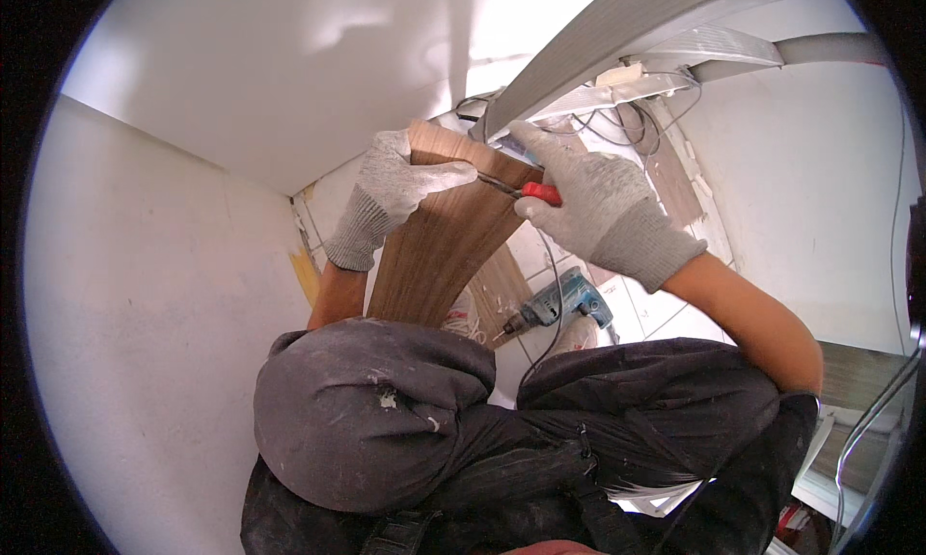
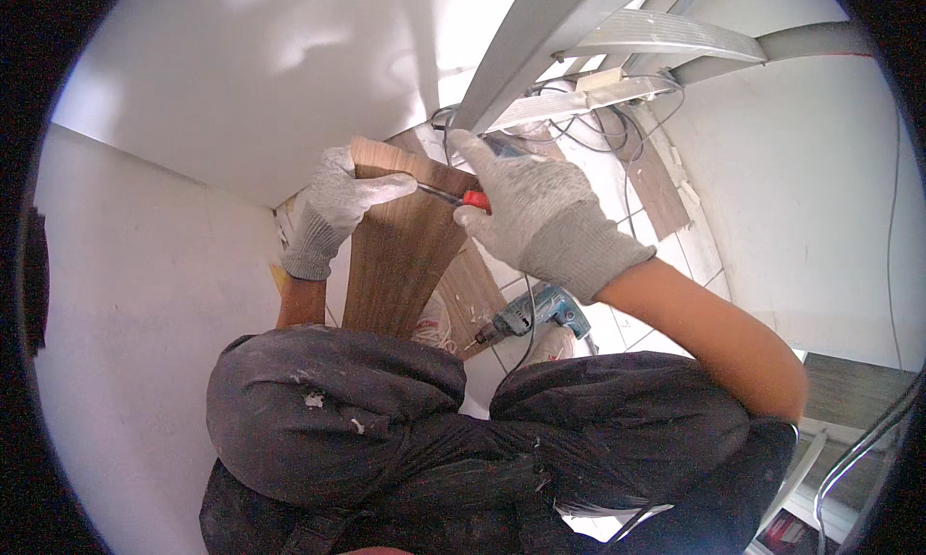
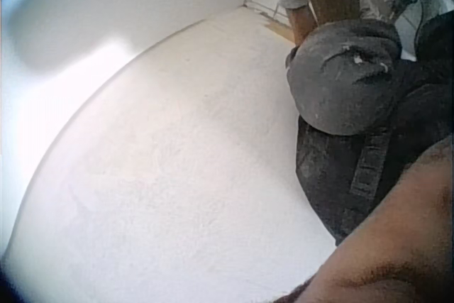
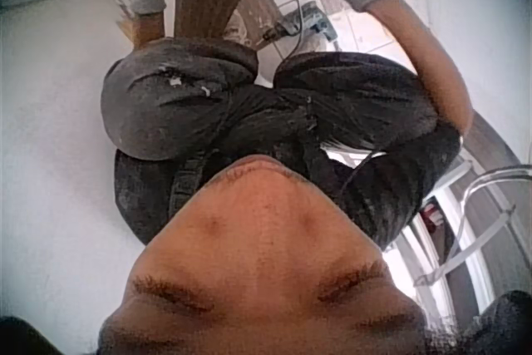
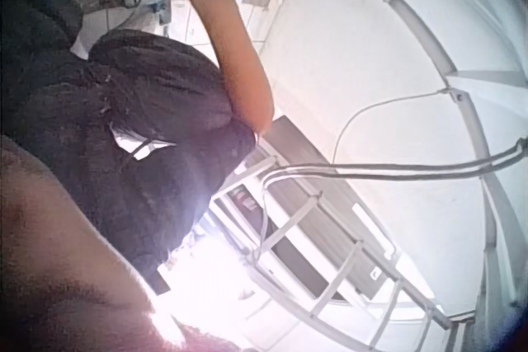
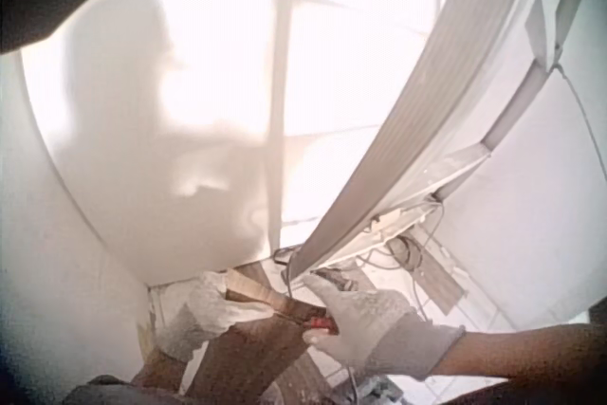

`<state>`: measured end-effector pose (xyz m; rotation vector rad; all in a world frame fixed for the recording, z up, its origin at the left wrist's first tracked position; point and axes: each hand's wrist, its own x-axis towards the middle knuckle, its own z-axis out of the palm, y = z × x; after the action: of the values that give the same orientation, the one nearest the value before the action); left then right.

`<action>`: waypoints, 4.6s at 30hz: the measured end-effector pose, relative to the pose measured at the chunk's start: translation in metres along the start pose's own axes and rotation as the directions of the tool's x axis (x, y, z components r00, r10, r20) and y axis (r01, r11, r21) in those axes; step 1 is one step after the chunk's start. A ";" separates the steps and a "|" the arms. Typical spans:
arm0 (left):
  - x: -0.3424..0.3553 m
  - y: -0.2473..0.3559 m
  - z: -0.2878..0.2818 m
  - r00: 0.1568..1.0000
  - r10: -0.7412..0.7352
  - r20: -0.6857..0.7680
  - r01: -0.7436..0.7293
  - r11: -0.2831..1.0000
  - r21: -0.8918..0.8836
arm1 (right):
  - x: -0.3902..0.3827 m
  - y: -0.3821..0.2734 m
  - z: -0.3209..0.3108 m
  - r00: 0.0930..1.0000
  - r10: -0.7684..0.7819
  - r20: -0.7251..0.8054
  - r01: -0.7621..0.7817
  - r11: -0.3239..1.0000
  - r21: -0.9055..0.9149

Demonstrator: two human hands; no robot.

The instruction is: The person uses shears to cut a thin wood panel while sitting on the floor.

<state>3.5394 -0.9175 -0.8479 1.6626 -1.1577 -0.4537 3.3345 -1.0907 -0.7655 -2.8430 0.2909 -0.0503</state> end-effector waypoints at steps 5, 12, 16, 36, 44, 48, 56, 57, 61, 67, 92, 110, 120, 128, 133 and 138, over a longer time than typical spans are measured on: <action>0.012 0.007 0.009 0.981 -0.175 0.080 0.185 0.970 -0.157 | 0.009 0.018 -0.020 0.935 0.190 0.298 -0.207 0.978 0.027; 0.008 0.017 0.011 0.997 -0.067 0.034 0.068 0.997 -0.031 | 0.007 0.068 -0.002 0.775 0.010 0.632 -0.573 0.434 0.696; 0.006 0.009 0.014 0.988 -0.138 0.069 0.149 0.971 -0.186 | -0.005 0.074 0.021 0.670 -0.091 0.737 -0.695 0.271 0.666; 0.000 -0.027 0.018 0.985 0.067 0.157 -0.088 0.988 0.130 | -0.019 0.049 0.008 0.657 0.095 0.747 -0.505 0.791 0.344; 0.008 0.004 0.017 0.967 -0.235 0.093 0.243 0.966 -0.086 | -0.030 0.030 0.015 0.844 0.170 0.508 -0.356 0.886 0.296; 0.011 0.000 0.016 0.963 -0.268 0.016 0.269 0.963 -0.019 | -0.028 0.022 0.026 0.881 0.234 0.411 -0.332 0.925 0.185; 0.008 -0.005 0.017 0.976 -0.214 0.033 0.216 0.951 -0.221 | -0.021 0.021 0.032 0.888 0.246 0.387 -0.340 0.920 0.196; 0.009 -0.005 0.016 0.975 -0.221 0.019 0.220 0.958 -0.182 | -0.017 0.021 0.029 0.872 0.251 0.419 -0.357 0.914 0.194; 0.012 0.000 0.016 0.975 -0.223 0.007 0.223 0.971 -0.081 | -0.008 0.036 0.025 0.803 0.132 0.581 -0.394 0.849 0.352; 0.013 -0.006 0.017 0.975 -0.220 0.015 0.220 0.970 -0.102 | -0.009 0.041 0.033 0.851 0.179 0.493 -0.315 0.926 0.207; 0.013 -0.007 0.012 0.967 -0.241 -0.087 0.203 0.928 -0.311 | 0.003 0.028 0.051 0.983 0.104 0.153 -0.117 0.990 0.082; 0.009 -0.005 0.015 0.983 -0.060 -0.175 0.058 0.998 -0.018 | 0.002 0.046 0.064 0.993 0.082 0.088 -0.088 0.994 0.068; 0.023 -0.014 0.029 0.970 -0.192 -0.151 0.149 0.955 -0.258 | -0.001 0.052 0.060 0.952 0.189 0.242 -0.214 0.973 0.081; 0.016 -0.007 0.031 0.944 -0.274 -0.184 0.203 0.922 -0.329 | -0.004 0.056 0.041 0.769 0.091 0.633 -0.395 0.846 0.358; 0.014 -0.001 0.032 0.953 -0.248 -0.173 0.173 0.916 -0.363 | -0.001 0.057 0.034 0.669 0.041 0.742 -0.469 0.798 0.379; 0.013 0.002 0.050 0.942 -0.251 -0.223 0.119 0.870 -0.479 | -0.003 0.080 0.044 0.723 0.041 0.690 -0.406 0.833 0.376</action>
<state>3.5073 -0.9551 -0.8639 1.3661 -0.6174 -0.5480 3.3191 -1.1536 -0.8307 -2.0902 0.3987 0.8051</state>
